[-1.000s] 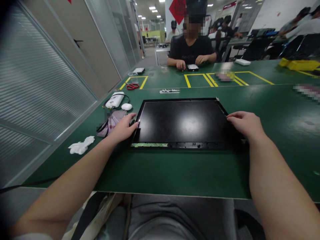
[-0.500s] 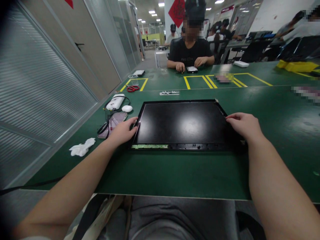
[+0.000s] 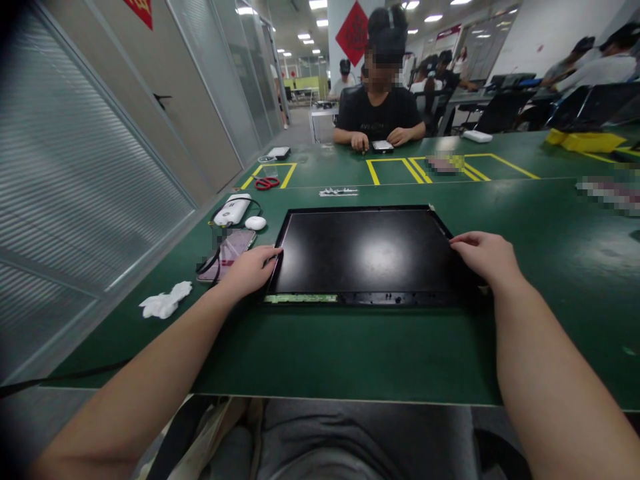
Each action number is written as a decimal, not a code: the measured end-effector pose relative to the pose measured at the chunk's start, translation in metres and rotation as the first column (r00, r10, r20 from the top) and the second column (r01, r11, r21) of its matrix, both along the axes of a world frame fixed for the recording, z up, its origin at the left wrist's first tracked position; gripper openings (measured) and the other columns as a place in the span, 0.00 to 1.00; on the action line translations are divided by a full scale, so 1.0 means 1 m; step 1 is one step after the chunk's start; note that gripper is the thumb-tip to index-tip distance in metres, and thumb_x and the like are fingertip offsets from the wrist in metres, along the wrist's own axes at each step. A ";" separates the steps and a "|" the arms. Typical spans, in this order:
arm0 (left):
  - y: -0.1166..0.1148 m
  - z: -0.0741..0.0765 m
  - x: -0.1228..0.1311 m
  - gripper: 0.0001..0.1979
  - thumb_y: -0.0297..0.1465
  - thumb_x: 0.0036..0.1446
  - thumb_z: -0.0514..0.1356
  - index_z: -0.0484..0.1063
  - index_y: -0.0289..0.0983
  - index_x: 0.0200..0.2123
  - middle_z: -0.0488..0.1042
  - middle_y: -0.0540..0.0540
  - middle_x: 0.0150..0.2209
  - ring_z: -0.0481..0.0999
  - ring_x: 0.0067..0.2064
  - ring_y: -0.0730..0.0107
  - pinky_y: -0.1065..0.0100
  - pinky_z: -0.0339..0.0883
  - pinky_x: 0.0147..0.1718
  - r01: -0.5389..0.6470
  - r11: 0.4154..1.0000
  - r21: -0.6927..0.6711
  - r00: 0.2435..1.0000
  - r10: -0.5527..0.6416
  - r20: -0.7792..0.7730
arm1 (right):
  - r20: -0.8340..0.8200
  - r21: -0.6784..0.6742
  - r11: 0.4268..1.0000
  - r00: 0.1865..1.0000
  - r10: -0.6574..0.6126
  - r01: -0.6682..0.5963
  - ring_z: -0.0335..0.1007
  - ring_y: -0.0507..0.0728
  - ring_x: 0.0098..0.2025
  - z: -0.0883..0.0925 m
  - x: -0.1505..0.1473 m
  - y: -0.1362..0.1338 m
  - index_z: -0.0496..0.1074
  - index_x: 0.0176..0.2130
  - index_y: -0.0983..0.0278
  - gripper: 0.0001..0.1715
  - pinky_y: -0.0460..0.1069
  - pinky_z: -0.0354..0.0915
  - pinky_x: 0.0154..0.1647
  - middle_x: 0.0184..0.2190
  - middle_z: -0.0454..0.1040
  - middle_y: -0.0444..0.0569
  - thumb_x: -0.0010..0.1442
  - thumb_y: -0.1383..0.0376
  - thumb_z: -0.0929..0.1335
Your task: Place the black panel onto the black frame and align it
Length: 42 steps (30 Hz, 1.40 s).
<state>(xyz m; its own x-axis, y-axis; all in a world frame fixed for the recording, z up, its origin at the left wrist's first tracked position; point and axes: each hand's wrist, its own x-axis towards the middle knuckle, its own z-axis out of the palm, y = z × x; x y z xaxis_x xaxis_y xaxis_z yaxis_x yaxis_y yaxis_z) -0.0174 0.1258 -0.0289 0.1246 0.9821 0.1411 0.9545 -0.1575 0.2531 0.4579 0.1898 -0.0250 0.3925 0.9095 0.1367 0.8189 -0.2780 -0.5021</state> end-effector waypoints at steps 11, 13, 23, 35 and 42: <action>0.003 -0.006 0.000 0.18 0.30 0.63 0.50 0.78 0.32 0.46 0.75 0.32 0.55 0.73 0.59 0.48 0.52 0.63 0.62 -0.042 0.999 0.032 0.997 0.044 -0.060 | -0.008 -0.043 0.999 1.000 -0.019 0.019 0.72 0.62 0.40 0.004 -0.004 -0.001 0.81 0.31 0.56 0.12 0.56 0.66 0.46 0.33 0.79 0.48 0.46 0.56 0.70; 0.004 -0.006 0.000 0.18 0.29 0.63 0.50 0.78 0.31 0.46 0.76 0.33 0.54 0.74 0.58 0.51 0.55 0.63 0.62 -0.037 0.998 0.041 0.997 0.040 -0.066 | -0.016 -0.056 0.998 0.999 -0.031 0.030 0.72 0.61 0.40 0.006 -0.005 -0.002 0.81 0.31 0.56 0.12 0.55 0.66 0.46 0.33 0.79 0.48 0.46 0.57 0.70; 0.002 0.001 0.001 0.15 0.26 0.60 0.52 0.78 0.33 0.43 0.79 0.34 0.49 0.76 0.54 0.50 0.54 0.67 0.56 -0.104 0.994 0.024 0.988 0.101 0.116 | -0.024 -0.045 0.999 0.999 -0.030 0.029 0.71 0.60 0.37 0.009 -0.009 -0.003 0.81 0.29 0.57 0.10 0.54 0.65 0.43 0.31 0.78 0.47 0.46 0.58 0.70; -0.005 0.007 0.019 0.18 0.28 0.45 0.67 0.81 0.35 0.42 0.81 0.47 0.28 0.79 0.28 0.66 0.66 0.74 0.33 -0.316 0.901 -0.298 0.214 0.374 0.902 | -0.048 -0.043 0.997 0.996 -0.071 0.069 0.70 0.60 0.38 0.005 -0.006 -0.001 0.80 0.29 0.57 0.08 0.55 0.64 0.44 0.33 0.78 0.48 0.46 0.58 0.72; -0.003 0.013 0.026 0.12 0.21 0.46 0.65 0.77 0.34 0.37 0.75 0.51 0.21 0.74 0.21 0.71 0.71 0.70 0.23 -0.302 0.860 -0.411 -0.020 0.425 0.905 | -0.077 -0.031 0.996 0.994 -0.081 0.079 0.71 0.61 0.38 0.007 -0.007 -0.003 0.80 0.28 0.57 0.08 0.56 0.64 0.44 0.32 0.78 0.48 0.45 0.59 0.72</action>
<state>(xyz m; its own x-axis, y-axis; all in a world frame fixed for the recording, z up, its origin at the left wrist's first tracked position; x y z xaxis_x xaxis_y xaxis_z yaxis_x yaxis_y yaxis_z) 0.0084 0.1227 -0.0161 -0.4335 0.8581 -0.2753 -0.2126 0.1995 0.9566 0.4507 0.1863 -0.0179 0.4726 0.8779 0.0775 0.7523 -0.3560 -0.5544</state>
